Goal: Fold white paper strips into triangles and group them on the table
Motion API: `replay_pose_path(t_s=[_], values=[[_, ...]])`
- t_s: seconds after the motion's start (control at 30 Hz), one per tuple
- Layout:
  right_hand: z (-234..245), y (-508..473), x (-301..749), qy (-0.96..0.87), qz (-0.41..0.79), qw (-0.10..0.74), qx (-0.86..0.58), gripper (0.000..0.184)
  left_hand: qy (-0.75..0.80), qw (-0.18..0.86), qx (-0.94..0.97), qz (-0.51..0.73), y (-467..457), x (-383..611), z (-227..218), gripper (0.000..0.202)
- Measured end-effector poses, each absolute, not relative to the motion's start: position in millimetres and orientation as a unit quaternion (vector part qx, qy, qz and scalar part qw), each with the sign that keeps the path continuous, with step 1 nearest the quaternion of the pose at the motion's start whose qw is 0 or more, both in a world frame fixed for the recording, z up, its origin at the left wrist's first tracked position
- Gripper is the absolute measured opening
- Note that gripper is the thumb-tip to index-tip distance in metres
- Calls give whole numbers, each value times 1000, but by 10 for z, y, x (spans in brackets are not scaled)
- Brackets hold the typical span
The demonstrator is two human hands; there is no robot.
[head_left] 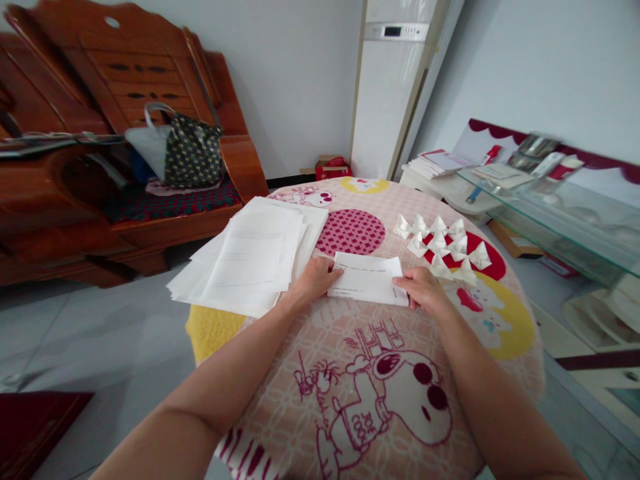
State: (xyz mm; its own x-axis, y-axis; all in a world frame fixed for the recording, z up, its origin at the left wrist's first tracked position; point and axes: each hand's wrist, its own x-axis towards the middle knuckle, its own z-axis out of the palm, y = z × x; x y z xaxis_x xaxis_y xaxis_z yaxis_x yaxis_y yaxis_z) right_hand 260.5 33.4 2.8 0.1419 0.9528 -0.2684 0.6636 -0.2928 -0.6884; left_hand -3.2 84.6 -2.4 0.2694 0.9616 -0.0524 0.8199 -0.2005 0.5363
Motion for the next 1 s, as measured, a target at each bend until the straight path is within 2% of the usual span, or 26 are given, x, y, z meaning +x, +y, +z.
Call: replay_pose_path(t_s=[0.13,0.27,0.33,0.6,1.0], values=[[32,358,2593,-563,301,198,-744,35,604,227,745,172,865,-18,-54,13],[33,385,2570,-569,273,173,-756,35,607,237,734,191,839,-39,-47,43],[39,394,2547,-569,245,155,-769,33,610,236,732,193,830,-40,-40,47],[50,403,2489,-601,115,68,-788,32,631,240,711,197,873,-15,-36,46],[19,431,2504,-599,96,32,-795,34,659,226,695,177,996,49,-40,47]])
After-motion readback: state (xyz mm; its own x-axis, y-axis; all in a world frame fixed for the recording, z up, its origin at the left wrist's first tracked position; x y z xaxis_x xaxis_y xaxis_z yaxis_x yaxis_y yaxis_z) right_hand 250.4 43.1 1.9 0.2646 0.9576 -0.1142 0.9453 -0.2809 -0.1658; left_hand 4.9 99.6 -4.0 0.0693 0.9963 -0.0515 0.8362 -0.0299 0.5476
